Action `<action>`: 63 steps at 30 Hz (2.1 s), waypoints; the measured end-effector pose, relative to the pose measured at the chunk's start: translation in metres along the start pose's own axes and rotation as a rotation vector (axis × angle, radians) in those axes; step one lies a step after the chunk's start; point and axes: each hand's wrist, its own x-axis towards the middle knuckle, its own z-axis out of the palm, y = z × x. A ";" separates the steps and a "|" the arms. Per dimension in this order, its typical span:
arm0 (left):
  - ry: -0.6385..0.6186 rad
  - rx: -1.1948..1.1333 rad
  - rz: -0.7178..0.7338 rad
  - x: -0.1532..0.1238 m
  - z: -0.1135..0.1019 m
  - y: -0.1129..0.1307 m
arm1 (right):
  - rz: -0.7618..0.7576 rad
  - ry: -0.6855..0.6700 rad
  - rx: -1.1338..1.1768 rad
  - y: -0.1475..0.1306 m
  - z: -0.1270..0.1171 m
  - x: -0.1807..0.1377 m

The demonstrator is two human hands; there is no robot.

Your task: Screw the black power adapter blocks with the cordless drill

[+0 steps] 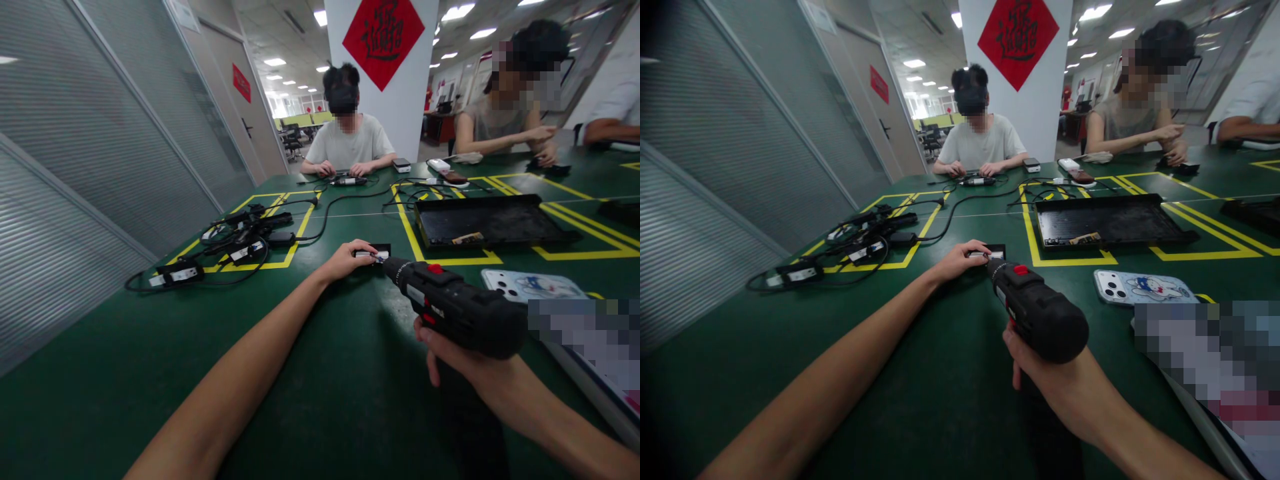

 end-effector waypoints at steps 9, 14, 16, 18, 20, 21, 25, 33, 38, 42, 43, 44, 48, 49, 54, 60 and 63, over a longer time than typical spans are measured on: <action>0.006 -0.021 -0.003 0.001 0.000 -0.002 | 0.017 0.044 -0.018 -0.003 0.002 -0.003; -0.003 -0.004 -0.007 0.000 -0.001 0.000 | -0.016 0.018 -0.025 -0.001 0.000 0.000; -0.003 0.004 -0.015 0.000 -0.001 0.001 | -0.003 0.013 -0.022 -0.002 -0.001 0.000; 0.000 0.010 -0.028 0.000 -0.001 0.001 | 0.011 0.012 -0.016 -0.003 0.000 -0.001; 0.002 0.017 -0.036 0.001 0.000 0.000 | 0.023 0.020 -0.016 -0.004 0.001 -0.001; 0.002 0.018 -0.035 0.001 0.000 0.000 | 0.026 0.024 -0.012 -0.005 0.002 -0.002; 0.004 0.018 -0.033 0.000 0.000 0.000 | 0.027 0.009 0.018 -0.007 0.002 -0.002; -0.008 0.018 -0.012 0.000 0.000 -0.002 | -0.007 -0.023 0.050 -0.002 0.000 0.000; -0.005 0.012 -0.029 0.000 0.000 -0.001 | 0.067 -0.026 -0.078 -0.010 0.000 -0.005; -0.004 0.004 -0.024 0.000 -0.001 0.000 | 0.043 -0.029 -0.094 -0.011 0.000 -0.006; -0.004 0.003 -0.021 0.000 -0.001 0.000 | 0.038 -0.025 -0.096 -0.012 0.000 -0.006; -0.003 0.004 -0.021 0.000 -0.001 0.000 | 0.036 -0.018 -0.093 -0.012 0.000 -0.007; 0.000 0.010 -0.029 0.000 -0.002 -0.001 | 0.062 -0.010 -0.089 -0.017 0.000 -0.009; -0.003 0.011 -0.031 0.000 -0.002 -0.002 | 0.079 -0.012 -0.113 -0.018 0.000 -0.009; -0.004 0.001 -0.025 0.000 -0.001 -0.001 | 0.103 -0.042 -0.172 -0.016 -0.002 -0.010; 0.002 0.003 -0.023 0.000 0.000 0.000 | -0.032 0.013 -0.004 0.002 0.000 -0.002; 0.001 0.000 -0.028 0.000 0.000 -0.002 | -0.048 0.020 0.036 0.009 0.000 0.001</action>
